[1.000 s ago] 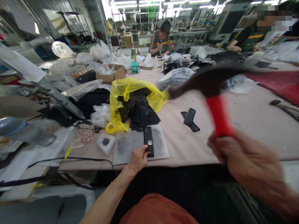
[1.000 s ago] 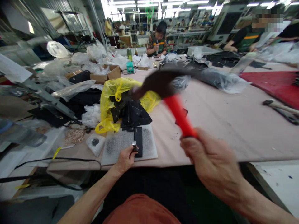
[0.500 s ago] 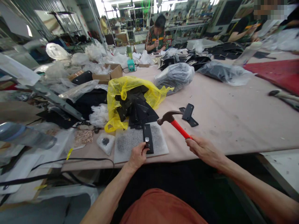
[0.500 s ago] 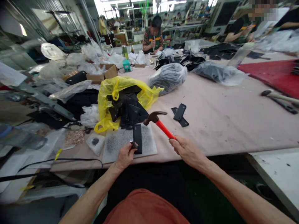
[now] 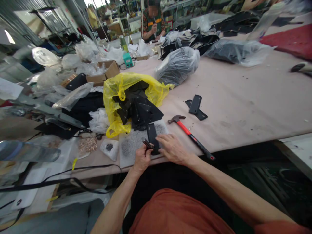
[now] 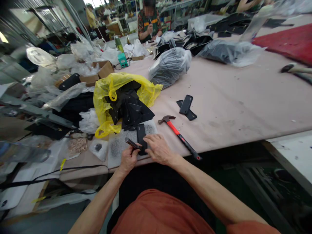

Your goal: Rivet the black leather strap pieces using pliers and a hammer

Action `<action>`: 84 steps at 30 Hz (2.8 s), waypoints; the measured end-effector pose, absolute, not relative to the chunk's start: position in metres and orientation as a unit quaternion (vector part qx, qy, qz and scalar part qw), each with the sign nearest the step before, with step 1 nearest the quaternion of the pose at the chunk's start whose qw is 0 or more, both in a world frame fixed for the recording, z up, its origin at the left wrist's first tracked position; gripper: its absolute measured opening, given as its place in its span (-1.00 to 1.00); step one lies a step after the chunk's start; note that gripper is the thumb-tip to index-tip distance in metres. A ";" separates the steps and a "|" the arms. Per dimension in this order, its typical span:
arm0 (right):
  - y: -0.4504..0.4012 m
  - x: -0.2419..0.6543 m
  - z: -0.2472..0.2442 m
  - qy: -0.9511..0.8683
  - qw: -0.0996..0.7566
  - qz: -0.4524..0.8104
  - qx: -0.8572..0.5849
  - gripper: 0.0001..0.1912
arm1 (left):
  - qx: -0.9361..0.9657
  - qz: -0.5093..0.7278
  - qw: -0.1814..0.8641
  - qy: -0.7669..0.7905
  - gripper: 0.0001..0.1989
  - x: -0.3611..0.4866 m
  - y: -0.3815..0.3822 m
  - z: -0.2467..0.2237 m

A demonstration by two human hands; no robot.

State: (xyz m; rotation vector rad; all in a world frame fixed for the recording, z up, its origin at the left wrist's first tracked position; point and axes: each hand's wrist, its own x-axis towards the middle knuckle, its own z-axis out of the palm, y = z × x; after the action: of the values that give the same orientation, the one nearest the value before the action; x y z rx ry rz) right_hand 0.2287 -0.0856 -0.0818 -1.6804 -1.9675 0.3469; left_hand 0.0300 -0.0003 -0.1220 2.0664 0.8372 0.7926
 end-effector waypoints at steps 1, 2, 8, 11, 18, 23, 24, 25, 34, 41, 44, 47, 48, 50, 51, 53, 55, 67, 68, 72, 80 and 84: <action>-0.084 0.219 -0.086 -0.733 0.260 0.140 -0.613 -0.53 | 0.807 0.307 0.380 0.331 -0.81 0.030 -0.001 -0.122; -0.084 0.211 -0.091 -0.733 0.257 0.144 -0.613 -0.53 | 0.803 0.305 0.385 0.338 -0.81 0.030 -0.001 -0.122; -0.087 0.204 -0.110 -0.720 0.256 0.146 -0.629 -0.51 | 0.690 0.363 0.453 0.433 -0.81 0.030 0.009 -0.120; -0.085 0.206 -0.109 -0.716 0.263 0.150 -0.628 -0.51 | 0.663 0.379 0.462 0.450 -0.81 0.026 0.017 -0.116; -0.084 0.207 -0.106 -0.719 0.267 0.159 -0.622 -0.56 | 0.699 0.366 0.429 0.439 -0.83 0.027 0.023 -0.112; -0.079 0.203 -0.098 -0.701 0.263 0.173 -0.640 -0.64 | 0.717 0.360 0.436 0.407 -0.84 0.032 0.027 -0.116; -0.078 0.200 -0.097 -0.693 0.265 0.172 -0.648 -0.67 | 0.721 0.357 0.438 0.401 -0.84 0.032 0.027 -0.117; -0.078 0.198 -0.097 -0.686 0.265 0.170 -0.656 -0.70 | 0.724 0.354 0.440 0.396 -0.83 0.031 0.027 -0.118; -0.076 0.180 -0.101 -0.651 0.265 0.166 -0.692 -0.80 | 0.740 0.348 0.427 0.387 -0.83 0.032 0.027 -0.119; -0.074 0.177 -0.105 -0.627 0.292 0.194 -0.696 -0.90 | 0.747 0.342 0.412 0.393 -0.83 0.032 0.027 -0.119; -0.075 0.179 -0.107 -0.623 0.316 0.212 -0.683 -0.93 | 0.744 0.345 0.417 0.392 -0.83 0.032 0.027 -0.119; -0.077 0.184 -0.109 -0.623 0.347 0.226 -0.664 -0.91 | 0.740 0.344 0.424 0.392 -0.83 0.032 0.027 -0.120; -0.078 0.186 -0.110 -0.618 0.361 0.230 -0.659 -0.92 | 0.740 0.344 0.424 0.393 -0.83 0.032 0.027 -0.120; -0.081 0.190 -0.111 -0.596 0.390 0.227 -0.664 -0.94 | 0.739 0.345 0.424 0.393 -0.84 0.032 0.027 -0.121; -0.082 0.191 -0.112 -0.585 0.399 0.222 -0.671 -0.95 | 0.739 0.346 0.423 0.393 -0.84 0.032 0.027 -0.122; -0.083 0.191 -0.113 -0.576 0.398 0.205 -0.684 -0.87 | 0.739 0.347 0.423 0.392 -0.84 0.032 0.028 -0.123; -0.083 0.190 -0.113 -0.591 0.374 0.188 -0.689 -0.83 | 0.741 0.348 0.421 0.390 -0.84 0.032 0.028 -0.123; -0.137 0.192 -0.102 -0.606 0.354 0.249 -0.667 -0.79 | 0.736 0.336 0.428 0.402 -0.83 0.032 0.028 -0.121; -0.144 0.193 -0.105 -0.596 0.350 0.271 -0.670 -0.78 | 0.735 0.337 0.429 0.401 -0.83 0.032 0.028 -0.121; -0.159 0.193 -0.117 -0.554 0.273 0.281 -0.735 -0.71 | 0.734 0.336 0.431 0.402 -0.84 0.033 0.028 -0.119; -0.114 0.177 -0.091 -0.566 0.254 0.142 -0.771 -0.61 | 0.731 0.339 0.435 0.401 -0.84 0.031 0.028 -0.118; -0.088 0.160 -0.081 -0.581 0.168 0.106 -0.789 -0.37 | 0.728 0.342 0.439 0.400 -0.83 0.030 0.027 -0.119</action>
State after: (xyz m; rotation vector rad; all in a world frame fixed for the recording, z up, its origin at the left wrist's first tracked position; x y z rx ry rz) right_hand 0.1597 -0.0881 -0.0807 -2.2459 -1.6531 0.3009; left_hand 0.0302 0.0269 -0.1185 1.8093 0.9945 0.8490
